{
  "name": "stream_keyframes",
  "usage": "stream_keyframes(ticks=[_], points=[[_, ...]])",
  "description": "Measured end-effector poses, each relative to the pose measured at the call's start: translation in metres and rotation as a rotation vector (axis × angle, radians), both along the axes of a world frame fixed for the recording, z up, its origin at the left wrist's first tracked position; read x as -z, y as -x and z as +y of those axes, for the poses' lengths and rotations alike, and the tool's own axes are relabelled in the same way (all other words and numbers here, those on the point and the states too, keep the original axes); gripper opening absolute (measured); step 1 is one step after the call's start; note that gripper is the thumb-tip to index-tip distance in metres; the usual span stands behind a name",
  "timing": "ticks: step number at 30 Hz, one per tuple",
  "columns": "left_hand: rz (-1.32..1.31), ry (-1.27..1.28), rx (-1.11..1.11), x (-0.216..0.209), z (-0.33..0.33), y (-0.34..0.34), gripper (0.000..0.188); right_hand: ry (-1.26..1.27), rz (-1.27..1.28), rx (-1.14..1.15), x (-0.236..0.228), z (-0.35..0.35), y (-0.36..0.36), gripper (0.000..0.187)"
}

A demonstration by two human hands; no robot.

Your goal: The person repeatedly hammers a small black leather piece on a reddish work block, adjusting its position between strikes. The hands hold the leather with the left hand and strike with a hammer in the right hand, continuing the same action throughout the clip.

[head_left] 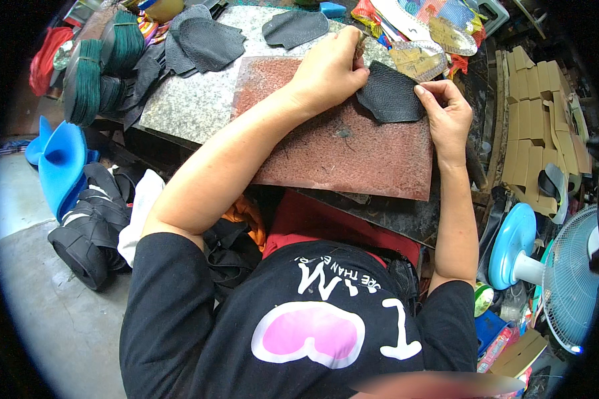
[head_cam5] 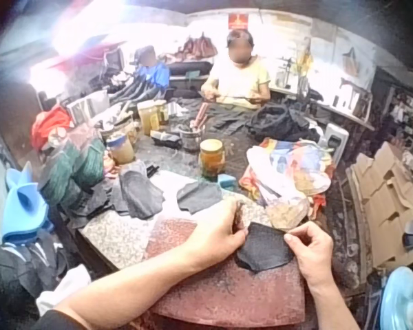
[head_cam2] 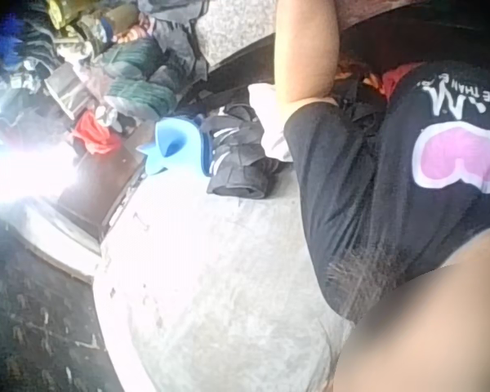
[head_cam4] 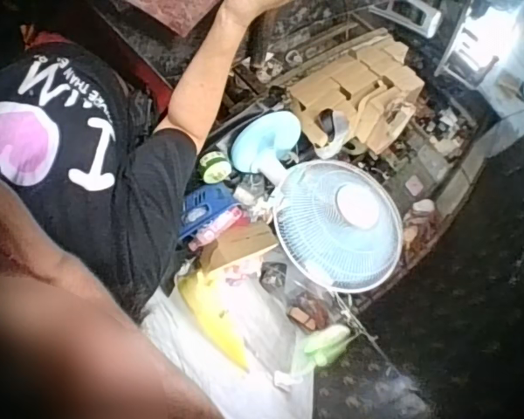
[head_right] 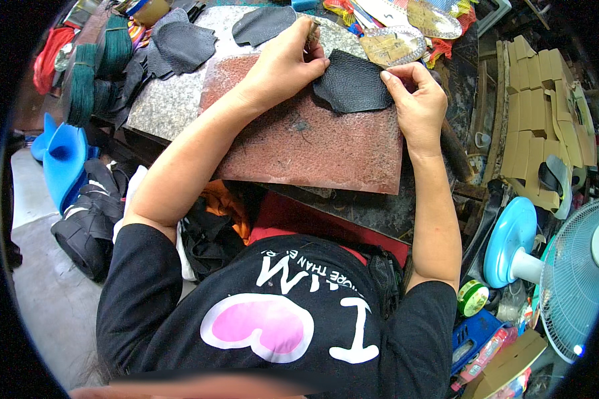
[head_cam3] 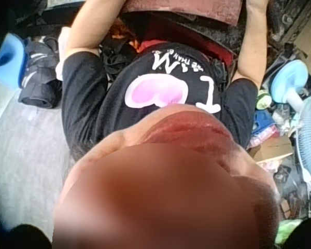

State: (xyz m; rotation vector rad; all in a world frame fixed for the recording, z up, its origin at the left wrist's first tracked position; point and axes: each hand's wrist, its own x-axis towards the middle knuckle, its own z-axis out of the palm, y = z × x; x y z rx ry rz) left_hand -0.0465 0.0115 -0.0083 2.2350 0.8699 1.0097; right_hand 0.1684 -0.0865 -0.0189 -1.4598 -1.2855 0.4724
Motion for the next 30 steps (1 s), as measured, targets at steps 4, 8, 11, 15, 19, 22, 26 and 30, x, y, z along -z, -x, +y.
stream_keyframes(ticks=[4, 8, 11, 15, 19, 22, 26, 30], points=[[0.026, -0.157, -0.052, 0.001, -0.002, 0.0, 0.035, -0.026, -0.077, 0.025, 0.0, 0.0, 0.002, 0.009], [0.044, -0.171, -0.082, 0.0, -0.004, 0.0, 0.037, -0.055, -0.202, 0.067, -0.003, -0.001, 0.005, 0.01], [0.069, -0.125, -0.085, -0.002, -0.005, -0.001, 0.039, -0.072, -0.269, 0.095, -0.004, -0.002, 0.006, 0.01], [0.115, -0.322, -0.2, -0.007, -0.008, 0.001, 0.041, -0.086, -0.292, 0.092, -0.005, -0.002, 0.008, 0.01], [0.166, -0.4, -0.225, -0.012, -0.01, 0.002, 0.043, -0.091, -0.325, 0.098, -0.006, -0.002, 0.008, 0.011], [0.186, -0.404, -0.217, -0.014, -0.011, 0.002, 0.043, -0.114, -0.385, 0.112, -0.007, -0.003, 0.009, 0.01], [0.19, -0.414, -0.21, -0.015, -0.013, 0.002, 0.043, -0.135, -0.484, 0.127, -0.013, -0.007, 0.011, 0.01], [0.194, -0.424, -0.193, -0.015, -0.013, 0.002, 0.043, -0.03, -0.523, 0.119, -0.023, -0.008, 0.017, 0.017]])
